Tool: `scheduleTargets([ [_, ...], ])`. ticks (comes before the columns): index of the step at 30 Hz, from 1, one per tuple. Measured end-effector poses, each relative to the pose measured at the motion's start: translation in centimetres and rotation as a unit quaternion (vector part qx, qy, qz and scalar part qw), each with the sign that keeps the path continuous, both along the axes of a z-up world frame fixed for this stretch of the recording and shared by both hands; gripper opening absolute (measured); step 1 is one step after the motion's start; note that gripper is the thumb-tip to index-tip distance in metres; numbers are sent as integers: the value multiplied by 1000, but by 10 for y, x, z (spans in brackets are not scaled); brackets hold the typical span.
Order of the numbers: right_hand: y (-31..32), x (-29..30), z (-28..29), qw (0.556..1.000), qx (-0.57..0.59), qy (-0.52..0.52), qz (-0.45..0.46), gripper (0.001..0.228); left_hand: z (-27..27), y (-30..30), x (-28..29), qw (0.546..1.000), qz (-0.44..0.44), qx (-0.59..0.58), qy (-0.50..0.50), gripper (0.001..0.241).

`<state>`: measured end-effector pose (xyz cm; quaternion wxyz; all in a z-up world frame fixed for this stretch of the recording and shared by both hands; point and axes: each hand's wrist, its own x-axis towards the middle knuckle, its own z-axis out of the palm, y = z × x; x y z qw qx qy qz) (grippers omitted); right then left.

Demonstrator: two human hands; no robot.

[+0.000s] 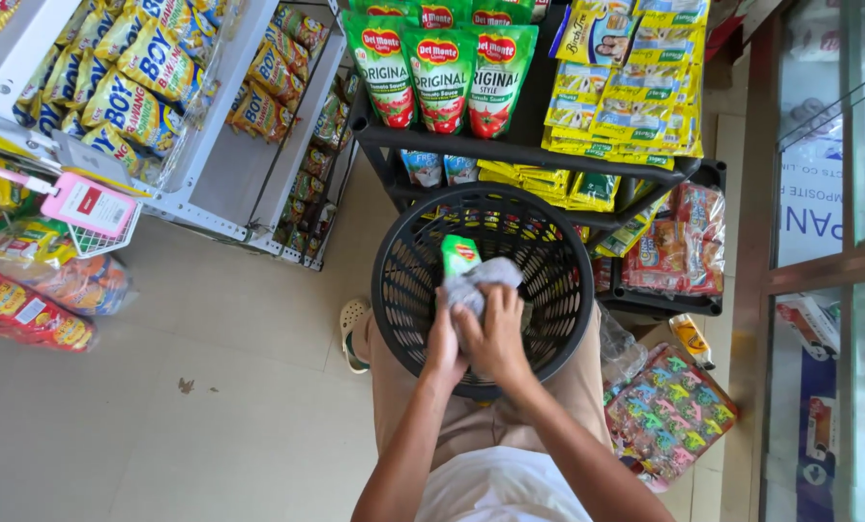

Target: Cleaning and wiping tomato sauce pouches before placing them on a shelf.

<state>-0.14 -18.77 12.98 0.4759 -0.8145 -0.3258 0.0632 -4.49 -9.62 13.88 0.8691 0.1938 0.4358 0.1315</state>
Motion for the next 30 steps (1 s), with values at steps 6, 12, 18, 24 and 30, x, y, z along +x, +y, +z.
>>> scheduleTargets([
  [6,9,29,20,995,-13,99,-10,42,33,-10,-1,964,-51,211,-156,63],
  [12,5,9,55,996,13,86,29,32,11,31,-2,979,-67,171,-87,70],
  [18,18,3,38,997,51,11,-53,29,53,11,-6,888,-146,409,-154,69],
  [24,24,38,24,984,86,144,-58,27,62,11,-2,811,-140,548,-151,59],
  [30,16,37,54,991,65,116,-13,25,61,20,-4,834,-173,506,-136,91],
])
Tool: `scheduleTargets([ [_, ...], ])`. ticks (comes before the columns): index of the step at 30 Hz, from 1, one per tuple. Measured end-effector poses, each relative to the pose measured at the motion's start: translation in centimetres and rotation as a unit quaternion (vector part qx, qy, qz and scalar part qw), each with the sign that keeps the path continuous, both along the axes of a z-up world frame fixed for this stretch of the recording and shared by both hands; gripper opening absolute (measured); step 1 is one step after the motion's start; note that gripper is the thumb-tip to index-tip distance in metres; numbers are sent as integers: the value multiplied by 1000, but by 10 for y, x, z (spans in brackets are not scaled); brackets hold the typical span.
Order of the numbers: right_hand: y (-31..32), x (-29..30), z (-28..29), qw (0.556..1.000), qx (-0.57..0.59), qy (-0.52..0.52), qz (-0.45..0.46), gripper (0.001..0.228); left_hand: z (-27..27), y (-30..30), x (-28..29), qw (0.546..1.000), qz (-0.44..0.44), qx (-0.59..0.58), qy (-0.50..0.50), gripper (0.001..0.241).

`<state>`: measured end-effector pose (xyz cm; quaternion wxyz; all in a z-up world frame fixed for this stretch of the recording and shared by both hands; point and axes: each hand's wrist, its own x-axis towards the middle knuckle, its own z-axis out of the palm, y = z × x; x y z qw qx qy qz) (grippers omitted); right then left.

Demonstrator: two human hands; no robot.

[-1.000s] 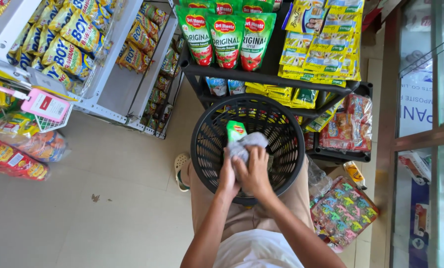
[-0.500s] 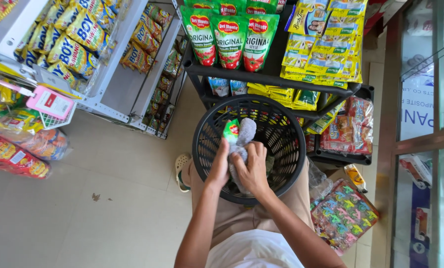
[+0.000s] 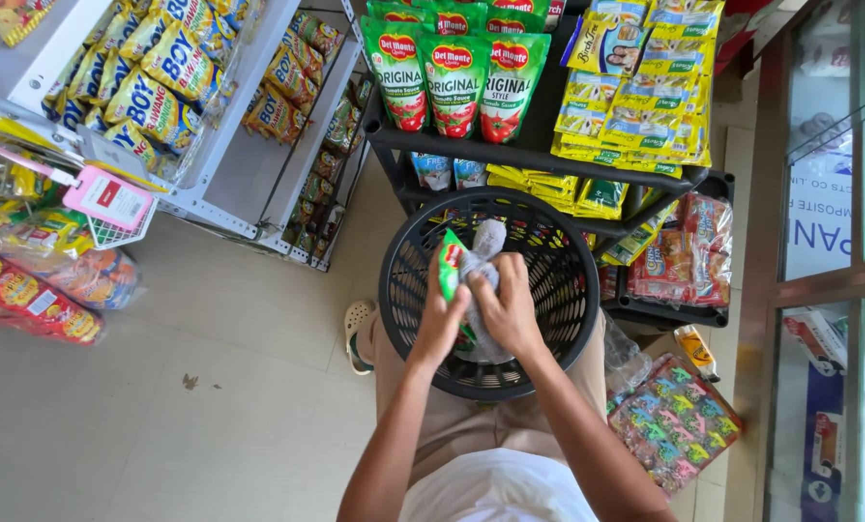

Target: Cleaning and wiping tomato sauce pouches before placing them on a shelf.

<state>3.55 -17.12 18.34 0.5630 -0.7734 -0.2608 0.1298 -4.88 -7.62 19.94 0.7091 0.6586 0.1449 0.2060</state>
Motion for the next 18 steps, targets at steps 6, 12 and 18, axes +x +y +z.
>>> scheduleTargets([
  [6,-4,5,-8,999,22,-21,32,29,22,13,-4,909,123,-392,63,86],
  [12,2,-7,42,996,27,-53,-61,27,62,-5,-9,964,61,-173,193,102],
  [18,22,-9,23,974,11,-220,-42,30,44,-15,-13,981,35,-151,112,82],
])
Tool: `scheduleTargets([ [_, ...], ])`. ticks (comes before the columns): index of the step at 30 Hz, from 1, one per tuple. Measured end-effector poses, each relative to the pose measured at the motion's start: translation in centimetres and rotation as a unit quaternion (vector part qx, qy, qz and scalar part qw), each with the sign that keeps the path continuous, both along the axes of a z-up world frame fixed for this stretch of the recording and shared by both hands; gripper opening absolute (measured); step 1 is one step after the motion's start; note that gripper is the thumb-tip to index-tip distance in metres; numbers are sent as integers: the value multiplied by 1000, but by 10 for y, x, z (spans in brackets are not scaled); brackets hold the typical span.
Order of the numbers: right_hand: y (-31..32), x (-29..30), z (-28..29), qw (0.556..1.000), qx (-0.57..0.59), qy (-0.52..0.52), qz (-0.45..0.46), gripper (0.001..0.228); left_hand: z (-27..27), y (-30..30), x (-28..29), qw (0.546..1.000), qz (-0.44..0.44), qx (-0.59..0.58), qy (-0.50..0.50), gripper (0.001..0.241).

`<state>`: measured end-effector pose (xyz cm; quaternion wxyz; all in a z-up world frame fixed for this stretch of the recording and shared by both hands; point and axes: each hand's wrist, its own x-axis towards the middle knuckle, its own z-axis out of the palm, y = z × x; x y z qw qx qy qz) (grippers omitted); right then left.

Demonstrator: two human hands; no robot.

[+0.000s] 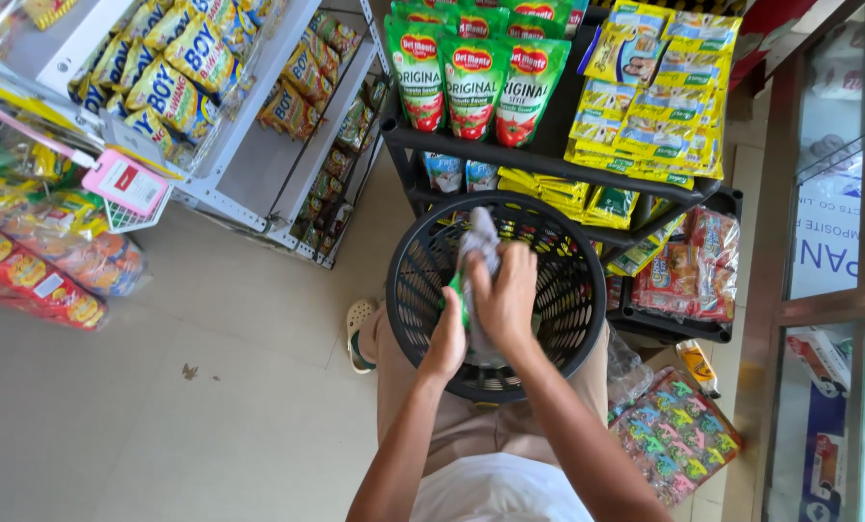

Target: Cleaning and wiping tomato sauce pouches before placing them on a shelf.

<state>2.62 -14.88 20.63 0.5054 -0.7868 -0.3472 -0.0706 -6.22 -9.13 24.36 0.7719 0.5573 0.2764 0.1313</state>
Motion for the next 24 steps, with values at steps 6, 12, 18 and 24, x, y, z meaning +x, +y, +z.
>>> scheduleTargets([
  [6,-2,-11,11,1000,-27,15,-3,27,29,-9,-7,1000,-7,-12,26,89],
  [12,-3,-3,-22,997,-73,36,-6,27,24,-19,-14,999,-4,-23,32,84],
  [18,-3,-9,-14,997,-41,50,-37,23,2,-15,-9,997,-13,-70,3,76],
  [24,-4,-31,-23,993,-109,55,9,28,0,-8,-5,979,93,-183,13,86],
])
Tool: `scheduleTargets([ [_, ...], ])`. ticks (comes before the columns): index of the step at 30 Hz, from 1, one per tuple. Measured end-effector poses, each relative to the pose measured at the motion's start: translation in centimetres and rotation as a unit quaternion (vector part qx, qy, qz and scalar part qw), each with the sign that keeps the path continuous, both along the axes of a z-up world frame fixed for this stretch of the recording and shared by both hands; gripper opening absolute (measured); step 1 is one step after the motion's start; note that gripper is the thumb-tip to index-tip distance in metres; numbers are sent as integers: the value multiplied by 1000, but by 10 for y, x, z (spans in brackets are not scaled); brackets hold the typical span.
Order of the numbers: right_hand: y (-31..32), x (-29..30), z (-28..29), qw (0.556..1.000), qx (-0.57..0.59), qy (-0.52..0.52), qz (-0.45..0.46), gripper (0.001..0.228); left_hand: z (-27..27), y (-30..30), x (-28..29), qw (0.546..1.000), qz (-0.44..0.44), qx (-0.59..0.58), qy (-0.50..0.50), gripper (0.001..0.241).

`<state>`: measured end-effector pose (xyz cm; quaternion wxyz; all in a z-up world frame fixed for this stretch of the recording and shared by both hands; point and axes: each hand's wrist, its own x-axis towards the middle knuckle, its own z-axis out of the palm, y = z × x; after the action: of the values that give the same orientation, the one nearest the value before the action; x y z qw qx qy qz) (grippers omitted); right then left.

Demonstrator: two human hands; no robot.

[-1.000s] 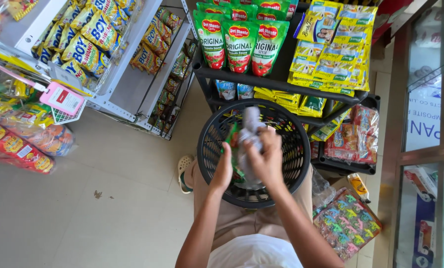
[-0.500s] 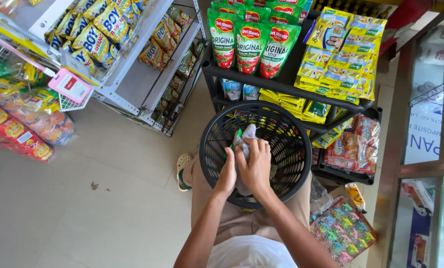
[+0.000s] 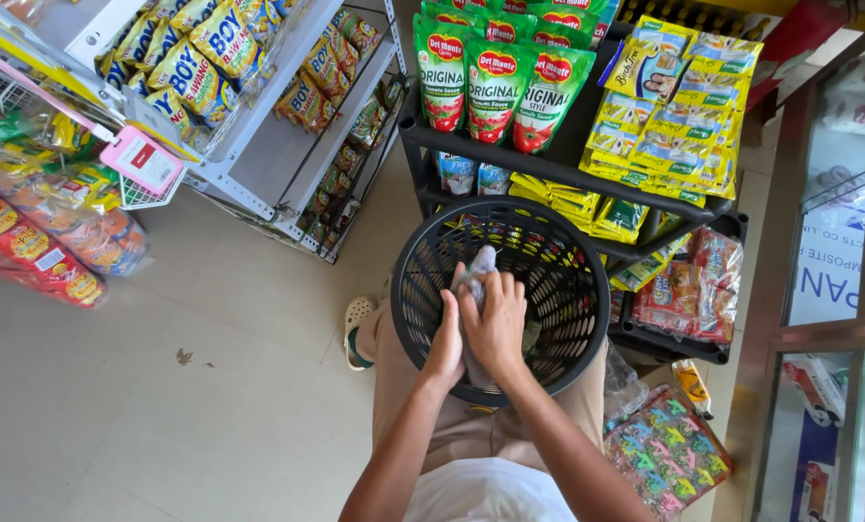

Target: Cleaning and wiping tomato sauce pouches before placing them on a shelf.

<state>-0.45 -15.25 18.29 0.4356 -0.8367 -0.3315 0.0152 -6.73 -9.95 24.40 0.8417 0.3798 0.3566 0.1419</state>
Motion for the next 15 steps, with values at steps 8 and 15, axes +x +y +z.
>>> scheduleTargets([
  [8,-8,-7,29,999,-36,-28,-9,23,-51,-4,1,994,2,-109,0,94],
  [15,-3,32,-14,999,-29,-5,-25,24,-54,-12,1,987,-31,-152,-30,81],
])
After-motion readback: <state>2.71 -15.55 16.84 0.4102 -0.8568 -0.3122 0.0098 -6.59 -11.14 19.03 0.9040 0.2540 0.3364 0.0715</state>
